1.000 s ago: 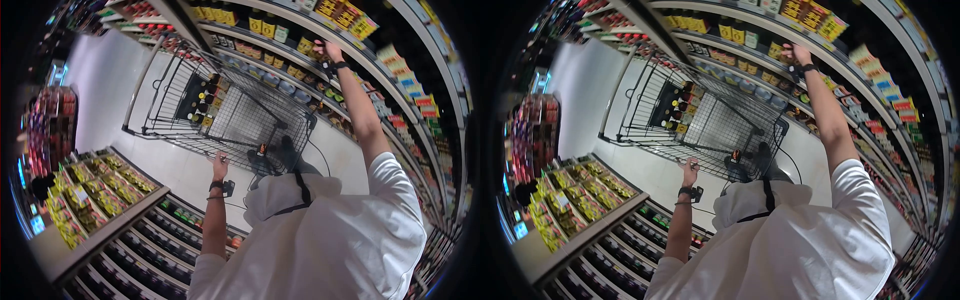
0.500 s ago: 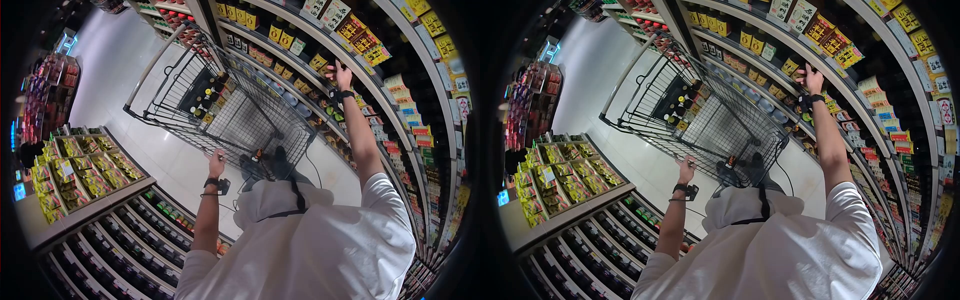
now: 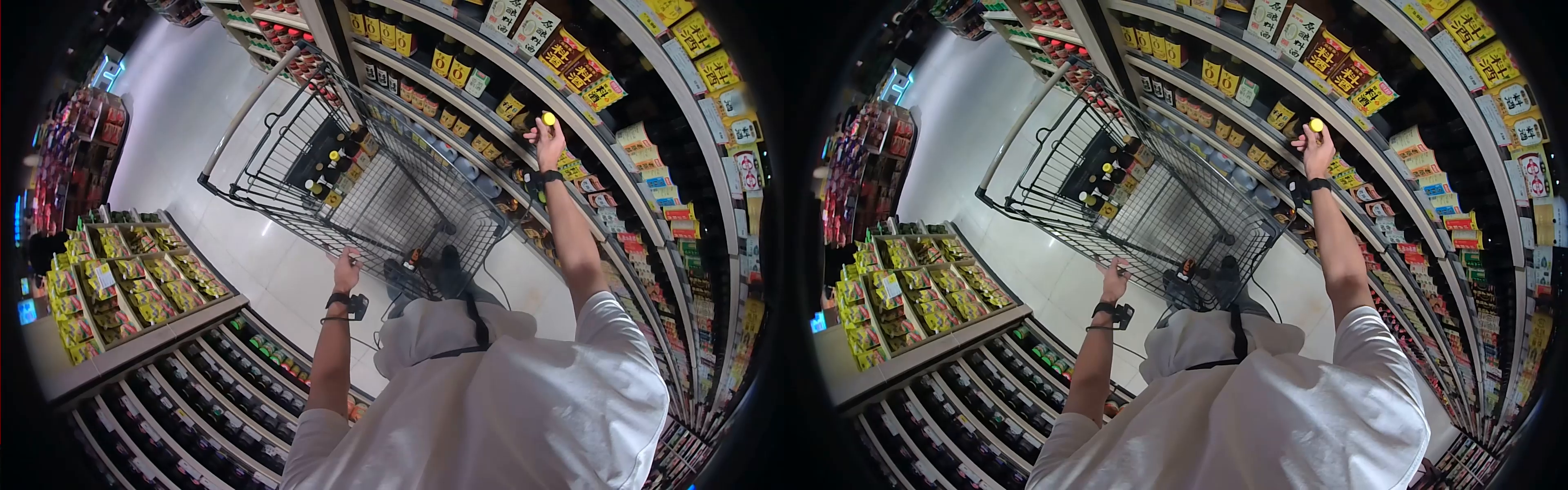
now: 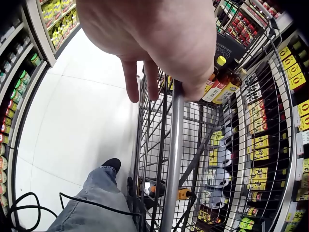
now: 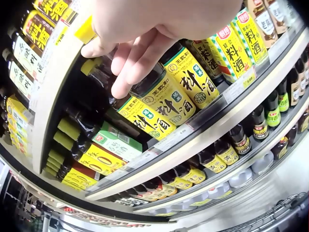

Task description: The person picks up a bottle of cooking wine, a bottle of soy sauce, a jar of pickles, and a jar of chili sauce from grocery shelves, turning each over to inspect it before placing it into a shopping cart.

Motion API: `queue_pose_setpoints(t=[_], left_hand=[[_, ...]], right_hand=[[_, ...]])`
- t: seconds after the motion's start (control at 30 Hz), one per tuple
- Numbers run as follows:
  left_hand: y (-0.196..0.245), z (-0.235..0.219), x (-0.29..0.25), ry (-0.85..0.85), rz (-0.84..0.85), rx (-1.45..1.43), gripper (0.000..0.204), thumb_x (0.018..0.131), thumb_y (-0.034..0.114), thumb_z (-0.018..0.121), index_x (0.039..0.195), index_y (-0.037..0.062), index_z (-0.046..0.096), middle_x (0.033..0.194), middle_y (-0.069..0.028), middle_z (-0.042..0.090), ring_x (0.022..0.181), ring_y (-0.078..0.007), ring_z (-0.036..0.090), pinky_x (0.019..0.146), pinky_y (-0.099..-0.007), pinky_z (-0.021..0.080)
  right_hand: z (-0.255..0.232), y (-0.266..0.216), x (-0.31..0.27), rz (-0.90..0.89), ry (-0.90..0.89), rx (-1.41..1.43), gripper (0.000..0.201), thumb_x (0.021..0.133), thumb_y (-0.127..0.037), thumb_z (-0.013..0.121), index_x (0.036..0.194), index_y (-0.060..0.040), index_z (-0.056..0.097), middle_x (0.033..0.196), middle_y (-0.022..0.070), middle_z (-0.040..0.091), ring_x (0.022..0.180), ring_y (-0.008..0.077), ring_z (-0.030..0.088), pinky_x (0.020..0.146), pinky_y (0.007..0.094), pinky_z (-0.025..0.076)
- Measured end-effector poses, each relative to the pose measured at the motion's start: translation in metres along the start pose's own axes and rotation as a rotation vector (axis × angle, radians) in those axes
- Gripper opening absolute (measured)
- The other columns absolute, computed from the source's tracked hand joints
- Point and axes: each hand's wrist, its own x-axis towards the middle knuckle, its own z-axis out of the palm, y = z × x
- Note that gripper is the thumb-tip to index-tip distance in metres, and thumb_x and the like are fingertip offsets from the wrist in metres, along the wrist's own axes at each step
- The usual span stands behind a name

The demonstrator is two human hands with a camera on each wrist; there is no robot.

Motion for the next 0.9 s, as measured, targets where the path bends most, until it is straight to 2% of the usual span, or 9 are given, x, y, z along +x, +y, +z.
queue_pose_setpoints(t=[0.1, 0.2, 0.33, 0.4, 0.43, 0.53, 0.67, 0.77, 0.9], left_hand=[[-0.006, 0.001, 0.002, 0.0, -0.025, 0.022, 0.034, 0.079, 0.001, 0.068, 0.108, 0.0151, 0.057, 0.125, -0.0244, 0.046, 0.076, -0.0278, 0.063, 0.091, -0.0391, 0.049], [-0.029, -0.001, 0.017, -0.216, -0.154, -0.04, 0.04, 0.077, 0.002, 0.071, 0.112, 0.0171, 0.057, 0.131, -0.028, 0.04, 0.096, -0.0327, 0.061, 0.102, -0.0395, 0.041], [-0.012, 0.011, 0.013, 0.241, -0.058, 0.019, 0.046, 0.075, 0.005, 0.074, 0.116, 0.0141, 0.055, 0.14, -0.0311, 0.031, 0.128, -0.0406, 0.039, 0.111, -0.0422, 0.032], [0.058, 0.011, -0.003, 0.579, -0.083, 0.004, 0.048, 0.074, 0.005, 0.075, 0.117, 0.0116, 0.054, 0.144, -0.0319, 0.028, 0.138, -0.0435, 0.025, 0.113, -0.0448, 0.03], [0.088, 0.008, -0.007, 0.594, -0.021, 0.018, 0.049, 0.076, 0.004, 0.075, 0.119, 0.0085, 0.053, 0.147, -0.0254, 0.034, 0.138, -0.039, 0.033, 0.111, -0.0445, 0.032], [0.183, -0.002, -0.012, 0.115, 0.112, -0.466, 0.052, 0.077, 0.002, 0.074, 0.124, 0.0099, 0.053, 0.142, -0.0161, 0.048, 0.135, -0.0316, 0.042, 0.108, -0.0408, 0.036], [0.274, 0.005, -0.014, -0.403, 0.524, -0.39, 0.054, 0.087, 0.017, 0.072, 0.135, 0.0074, 0.048, 0.137, -0.009, 0.054, 0.129, -0.0207, 0.048, 0.107, -0.0393, 0.038], [0.282, 0.034, -0.031, -0.809, 0.498, -0.742, 0.045, 0.091, 0.013, 0.064, 0.133, 0.0035, 0.051, 0.122, -0.0077, 0.061, 0.114, -0.0193, 0.057, 0.1, -0.0357, 0.045], [0.27, 0.041, -0.062, -0.928, 0.087, -0.932, 0.043, 0.095, 0.023, 0.059, 0.129, -0.001, 0.052, 0.114, -0.0105, 0.064, 0.102, -0.0164, 0.063, 0.087, -0.0316, 0.053]], right_hand=[[-0.001, -0.006, -0.004, -0.028, 0.018, 0.061, 0.03, 0.095, -0.014, 0.066, 0.122, -0.0021, 0.06, 0.074, 0.0066, 0.064, 0.059, 0.0177, 0.068, 0.048, 0.0236, 0.048], [-0.011, -0.019, -0.012, -0.047, 0.013, 0.131, 0.032, 0.095, -0.014, 0.065, 0.124, -0.0008, 0.059, 0.073, 0.0067, 0.064, 0.059, 0.018, 0.068, 0.049, 0.0234, 0.048], [-0.029, -0.063, -0.045, -0.077, -0.057, 0.114, 0.032, 0.096, -0.01, 0.064, 0.125, 0.0003, 0.059, 0.071, 0.0038, 0.06, 0.057, 0.0131, 0.064, 0.05, 0.0225, 0.046], [-0.029, -0.099, -0.072, -0.065, -0.117, 0.048, 0.027, 0.094, -0.008, 0.065, 0.118, 0.0022, 0.062, 0.069, 0.0016, 0.06, 0.055, 0.0091, 0.061, 0.049, 0.0217, 0.044], [-0.033, -0.113, -0.081, -0.085, -0.192, -0.016, 0.025, 0.093, -0.008, 0.066, 0.116, 0.0028, 0.063, 0.068, 0.0009, 0.06, 0.052, 0.0088, 0.06, 0.049, 0.0217, 0.044], [-0.041, -0.165, -0.113, -0.039, -0.414, -0.024, 0.019, 0.091, -0.006, 0.067, 0.107, 0.0048, 0.065, 0.066, 0.0005, 0.061, 0.045, 0.0065, 0.056, 0.042, 0.0191, 0.04], [-0.043, -0.198, -0.151, 0.048, -0.68, 0.18, 0.02, 0.09, -0.009, 0.066, 0.103, 0.0053, 0.065, 0.062, -0.0001, 0.059, 0.039, 0.0056, 0.051, 0.038, 0.0176, 0.036], [-0.023, -0.197, -0.183, 0.158, -0.732, 0.265, 0.018, 0.092, -0.009, 0.064, 0.105, 0.0049, 0.065, 0.062, -0.0015, 0.059, 0.038, 0.0052, 0.05, 0.036, 0.0185, 0.035], [0.011, -0.174, -0.204, 0.375, -0.508, 0.286, 0.02, 0.098, -0.012, 0.059, 0.111, 0.002, 0.065, 0.079, -0.0023, 0.062, 0.063, 0.002, 0.054, 0.051, 0.018, 0.04]])
